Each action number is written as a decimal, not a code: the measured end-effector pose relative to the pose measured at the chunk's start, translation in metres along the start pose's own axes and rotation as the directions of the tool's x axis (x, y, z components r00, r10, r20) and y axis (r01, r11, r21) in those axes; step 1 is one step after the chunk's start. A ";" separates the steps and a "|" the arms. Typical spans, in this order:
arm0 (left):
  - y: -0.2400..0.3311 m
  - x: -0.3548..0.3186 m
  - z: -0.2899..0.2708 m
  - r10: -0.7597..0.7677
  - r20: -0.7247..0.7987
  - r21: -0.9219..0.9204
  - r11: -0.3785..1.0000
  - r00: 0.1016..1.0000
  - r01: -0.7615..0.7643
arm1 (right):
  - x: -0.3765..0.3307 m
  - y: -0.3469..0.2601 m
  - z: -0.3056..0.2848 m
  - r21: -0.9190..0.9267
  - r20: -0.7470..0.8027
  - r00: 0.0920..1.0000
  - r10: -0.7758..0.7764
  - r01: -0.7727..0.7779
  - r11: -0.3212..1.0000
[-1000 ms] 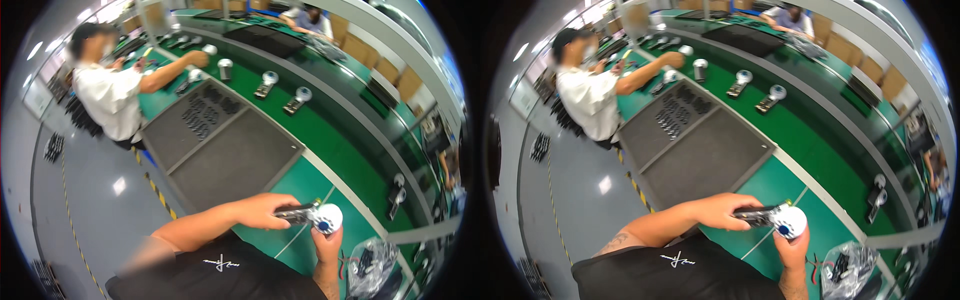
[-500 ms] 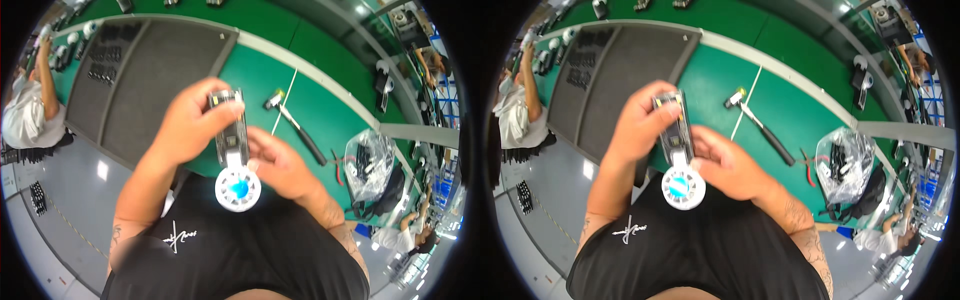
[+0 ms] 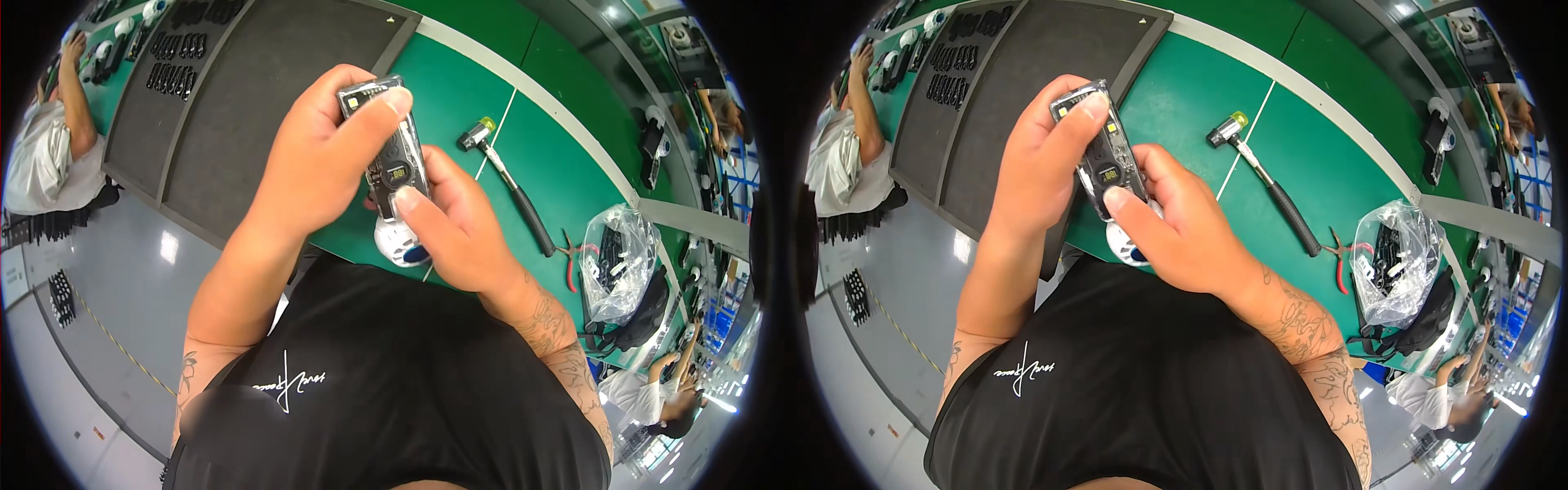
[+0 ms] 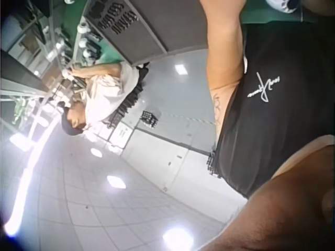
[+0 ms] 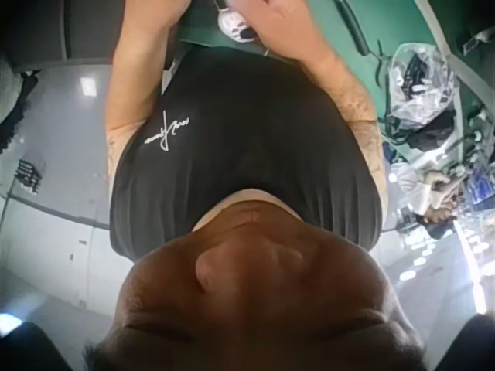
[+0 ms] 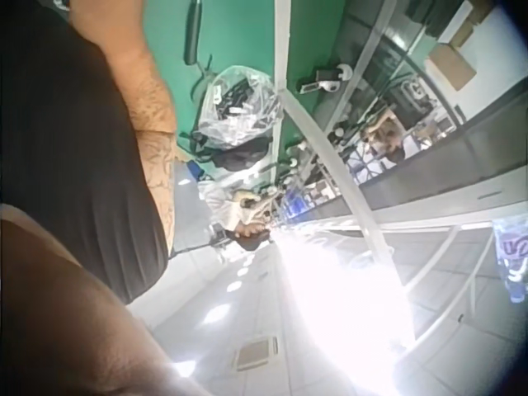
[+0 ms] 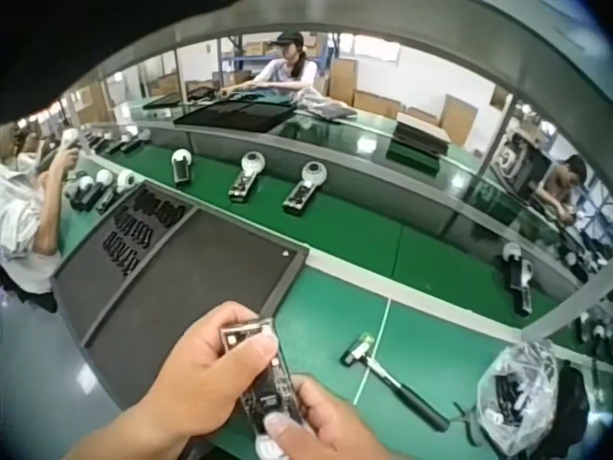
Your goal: Assemble components of an electronic device on a production line.
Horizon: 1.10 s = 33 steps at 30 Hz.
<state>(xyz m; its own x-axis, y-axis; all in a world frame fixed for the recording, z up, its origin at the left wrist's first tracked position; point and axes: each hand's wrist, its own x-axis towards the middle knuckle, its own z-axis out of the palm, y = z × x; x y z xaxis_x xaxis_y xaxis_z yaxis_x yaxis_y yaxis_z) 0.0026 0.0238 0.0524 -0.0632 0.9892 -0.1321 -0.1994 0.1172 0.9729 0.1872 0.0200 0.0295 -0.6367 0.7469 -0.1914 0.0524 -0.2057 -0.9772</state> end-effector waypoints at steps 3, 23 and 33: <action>0.004 -0.006 0.006 0.011 -0.009 0.119 0.993 1.000 -0.010 | 0.005 -0.001 0.005 0.030 0.008 0.999 0.046 -0.046 0.998; 0.009 -0.014 0.012 0.156 0.048 0.172 0.972 0.987 -0.162 | -0.001 -0.002 0.017 0.090 -0.136 0.979 -0.150 0.163 0.983; 0.012 -0.011 0.006 0.098 0.043 0.182 0.978 0.994 -0.104 | 0.001 -0.008 0.015 0.101 -0.099 0.993 -0.066 0.076 0.992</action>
<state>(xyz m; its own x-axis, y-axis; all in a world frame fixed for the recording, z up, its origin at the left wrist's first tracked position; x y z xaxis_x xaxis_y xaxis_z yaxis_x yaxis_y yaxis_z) 0.0067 0.0153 0.0671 -0.0399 0.9988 -0.0282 -0.0106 0.0278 0.9996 0.1744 0.0128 0.0383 -0.5596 0.8177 -0.1349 -0.0741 -0.2115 -0.9746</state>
